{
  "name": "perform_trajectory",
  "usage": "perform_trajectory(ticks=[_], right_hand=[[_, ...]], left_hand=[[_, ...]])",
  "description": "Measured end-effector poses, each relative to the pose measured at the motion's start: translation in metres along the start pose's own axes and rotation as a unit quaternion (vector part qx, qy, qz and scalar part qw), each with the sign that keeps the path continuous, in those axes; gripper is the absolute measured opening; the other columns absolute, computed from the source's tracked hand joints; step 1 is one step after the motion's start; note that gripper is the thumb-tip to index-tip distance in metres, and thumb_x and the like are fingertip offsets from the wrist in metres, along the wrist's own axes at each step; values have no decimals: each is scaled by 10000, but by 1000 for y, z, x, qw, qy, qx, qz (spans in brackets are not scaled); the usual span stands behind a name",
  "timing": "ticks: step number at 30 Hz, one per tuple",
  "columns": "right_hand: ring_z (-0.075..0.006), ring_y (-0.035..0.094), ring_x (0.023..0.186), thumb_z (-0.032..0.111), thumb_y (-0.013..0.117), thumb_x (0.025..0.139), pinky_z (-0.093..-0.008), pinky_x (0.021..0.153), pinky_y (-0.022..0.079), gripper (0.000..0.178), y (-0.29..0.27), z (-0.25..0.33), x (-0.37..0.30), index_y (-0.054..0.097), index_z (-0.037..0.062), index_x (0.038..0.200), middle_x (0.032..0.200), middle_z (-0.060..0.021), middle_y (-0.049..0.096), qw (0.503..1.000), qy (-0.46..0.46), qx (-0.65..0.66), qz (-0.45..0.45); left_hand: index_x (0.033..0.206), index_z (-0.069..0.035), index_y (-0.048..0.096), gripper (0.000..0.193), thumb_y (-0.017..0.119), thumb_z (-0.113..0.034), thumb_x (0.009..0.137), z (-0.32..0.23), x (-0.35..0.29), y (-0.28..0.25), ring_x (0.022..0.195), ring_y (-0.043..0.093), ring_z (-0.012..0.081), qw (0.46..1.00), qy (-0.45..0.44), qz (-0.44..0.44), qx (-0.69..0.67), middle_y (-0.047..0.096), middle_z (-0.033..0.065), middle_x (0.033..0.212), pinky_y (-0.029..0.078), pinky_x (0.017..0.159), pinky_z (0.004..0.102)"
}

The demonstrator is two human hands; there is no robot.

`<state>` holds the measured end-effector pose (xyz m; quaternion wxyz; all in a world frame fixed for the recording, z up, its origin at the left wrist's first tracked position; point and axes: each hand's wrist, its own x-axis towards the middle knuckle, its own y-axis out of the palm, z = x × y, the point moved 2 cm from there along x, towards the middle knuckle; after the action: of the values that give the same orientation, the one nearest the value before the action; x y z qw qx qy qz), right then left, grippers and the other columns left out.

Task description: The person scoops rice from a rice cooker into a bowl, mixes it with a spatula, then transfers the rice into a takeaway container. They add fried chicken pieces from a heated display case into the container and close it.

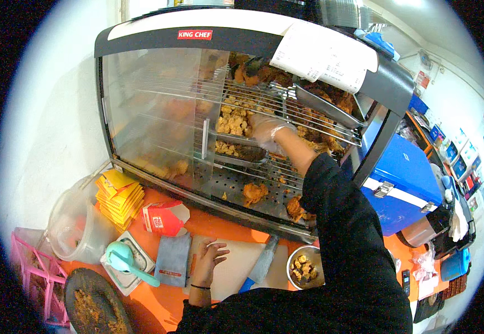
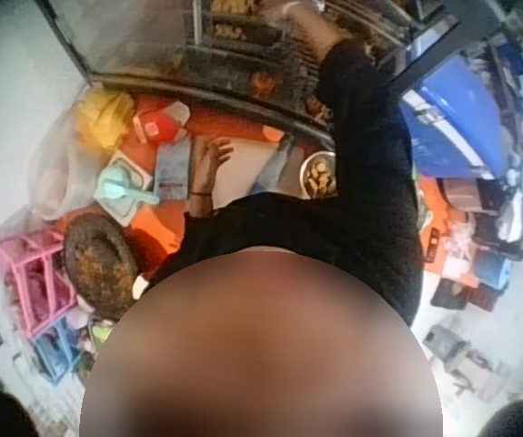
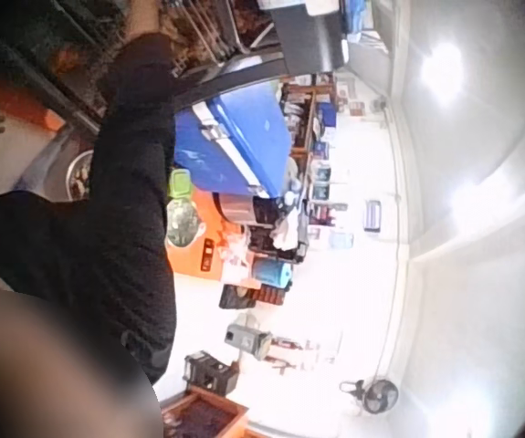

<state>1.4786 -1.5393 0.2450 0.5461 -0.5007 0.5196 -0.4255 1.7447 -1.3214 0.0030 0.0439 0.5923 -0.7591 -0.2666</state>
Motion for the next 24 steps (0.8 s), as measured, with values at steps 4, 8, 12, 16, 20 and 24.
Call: perform_trajectory(ticks=[4, 8, 12, 16, 20, 24], right_hand=[[-336, 587, 1053, 248, 536, 799, -385, 868, 467, 419, -2, -7, -10, 530, 75, 1180, 1172, -170, 604, 994, 0, 97, -44], [-267, 617, 842, 300, 512, 835, -342, 784, 465, 358, 5, -12, -28, 545, 133, 1150, 994, -113, 643, 977, 3, 167, -130], [-239, 571, 684, 337, 588, 817, -351, 705, 447, 319, 11, -16, -44, 587, 139, 1068, 767, -48, 637, 934, -17, 307, -185], [-164, 626, 855, 190, 573, 881, -330, 769, 490, 228, 7, -10, -52, 600, 138, 1102, 867, -45, 662, 962, -113, -71, -236], [-198, 611, 980, 70, 624, 859, -387, 804, 545, 221, 7, -11, -51, 593, 57, 1077, 1078, -53, 624, 620, 19, 779, -89], [-306, 620, 950, 65, 669, 818, -407, 772, 572, 314, 4, -2, -62, 547, 24, 1105, 1093, -122, 578, 502, 51, 863, -22]], left_hand=[[1213, -87, 440, 282, 475, -178, 948, -2, -7, -3, 945, 643, 242, 999, -11, -29, 20, 615, 140, 1102, 509, 758, 316], [1214, -86, 445, 284, 473, -171, 945, -2, -12, -6, 942, 644, 236, 999, -19, -30, 8, 615, 139, 1104, 511, 759, 311], [1210, -85, 447, 276, 481, -165, 948, 1, -12, -8, 938, 644, 230, 999, -33, -33, 6, 619, 139, 1098, 513, 756, 302], [1206, -83, 451, 266, 485, -160, 954, 3, -10, -10, 930, 647, 227, 999, -35, -39, -7, 623, 140, 1090, 515, 751, 294], [1205, -86, 460, 260, 482, -163, 958, 4, -11, -11, 927, 646, 223, 998, -34, -44, -7, 624, 136, 1091, 514, 752, 292], [1206, -96, 470, 261, 490, -177, 958, 6, -8, -10, 931, 644, 217, 999, -27, -36, 1, 624, 131, 1091, 513, 756, 292]])
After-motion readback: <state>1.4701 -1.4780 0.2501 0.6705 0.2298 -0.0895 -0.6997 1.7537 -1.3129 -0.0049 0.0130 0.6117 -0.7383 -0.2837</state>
